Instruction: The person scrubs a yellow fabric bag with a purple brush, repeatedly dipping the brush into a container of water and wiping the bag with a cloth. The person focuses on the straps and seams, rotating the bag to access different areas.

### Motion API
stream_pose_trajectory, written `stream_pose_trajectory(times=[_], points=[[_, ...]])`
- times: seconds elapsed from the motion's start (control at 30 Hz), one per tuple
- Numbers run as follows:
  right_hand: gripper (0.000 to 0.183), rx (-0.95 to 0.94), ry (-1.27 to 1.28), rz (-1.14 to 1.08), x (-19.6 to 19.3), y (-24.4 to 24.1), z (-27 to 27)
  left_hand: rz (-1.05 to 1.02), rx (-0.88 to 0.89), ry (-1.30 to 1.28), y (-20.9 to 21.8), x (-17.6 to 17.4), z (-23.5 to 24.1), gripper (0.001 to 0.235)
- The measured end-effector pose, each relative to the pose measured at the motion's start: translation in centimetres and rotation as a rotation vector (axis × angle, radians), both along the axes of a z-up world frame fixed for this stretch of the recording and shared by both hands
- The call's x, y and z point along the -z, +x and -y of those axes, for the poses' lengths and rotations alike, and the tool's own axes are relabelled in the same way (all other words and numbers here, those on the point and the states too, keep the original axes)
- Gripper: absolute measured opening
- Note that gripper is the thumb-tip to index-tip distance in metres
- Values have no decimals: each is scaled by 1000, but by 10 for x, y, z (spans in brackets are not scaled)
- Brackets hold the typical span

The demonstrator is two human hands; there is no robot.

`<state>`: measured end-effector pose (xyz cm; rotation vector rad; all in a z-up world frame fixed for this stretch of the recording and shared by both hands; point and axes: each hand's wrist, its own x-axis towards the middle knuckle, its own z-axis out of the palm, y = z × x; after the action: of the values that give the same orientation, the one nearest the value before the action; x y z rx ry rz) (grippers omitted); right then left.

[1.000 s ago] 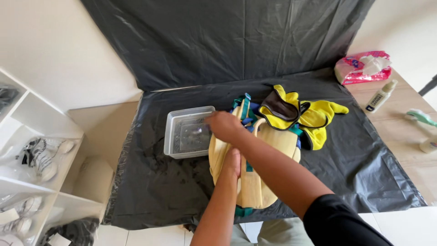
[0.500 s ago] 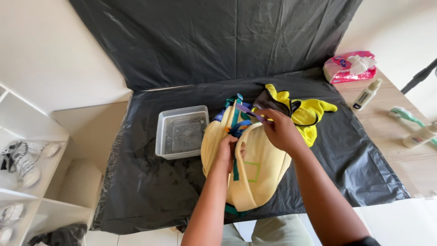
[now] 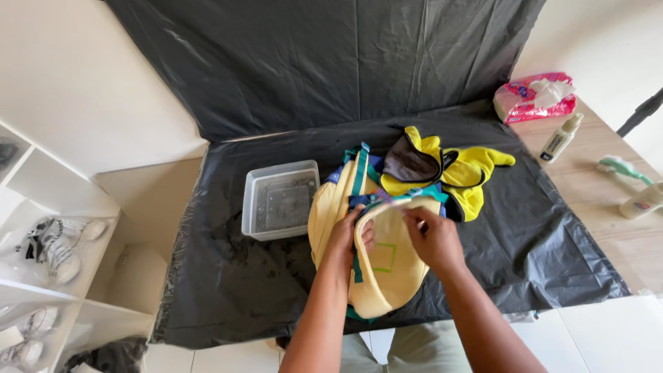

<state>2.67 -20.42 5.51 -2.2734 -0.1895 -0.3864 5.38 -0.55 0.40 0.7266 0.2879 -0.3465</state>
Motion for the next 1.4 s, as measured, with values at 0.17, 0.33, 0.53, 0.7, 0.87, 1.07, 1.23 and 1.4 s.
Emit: stream_pose_trajectory(times=[0.17, 0.33, 0.53, 0.7, 0.87, 1.07, 1.23, 1.4], points=[[15, -84, 94, -147, -16, -34, -26, -28, -58, -150, -17, -20, 6, 39], [16, 43, 85, -186, -12, -30, -27, -30, 13, -241, -12, -31, 8, 33], [13, 31, 171, -77, -12, -20, -22, -7, 49, -205, -6, -27, 5, 30], [24, 59, -3, -252, 4, -6, -7, -35, 101, -226, -14, -32, 6, 31], [13, -60, 86, -226, -20, -25, -11, -45, 16, -115, -8, -23, 0, 36], [7, -175, 164, -72, -33, -34, -24, -81, 46, 58, -17, -39, 10, 47], [13, -24, 4, -76, 21, 7, 9, -43, -12, 166, -19, -21, 7, 46], [15, -97, 124, -209, 10, -14, 8, 43, -93, 487, -43, -90, 3, 27]])
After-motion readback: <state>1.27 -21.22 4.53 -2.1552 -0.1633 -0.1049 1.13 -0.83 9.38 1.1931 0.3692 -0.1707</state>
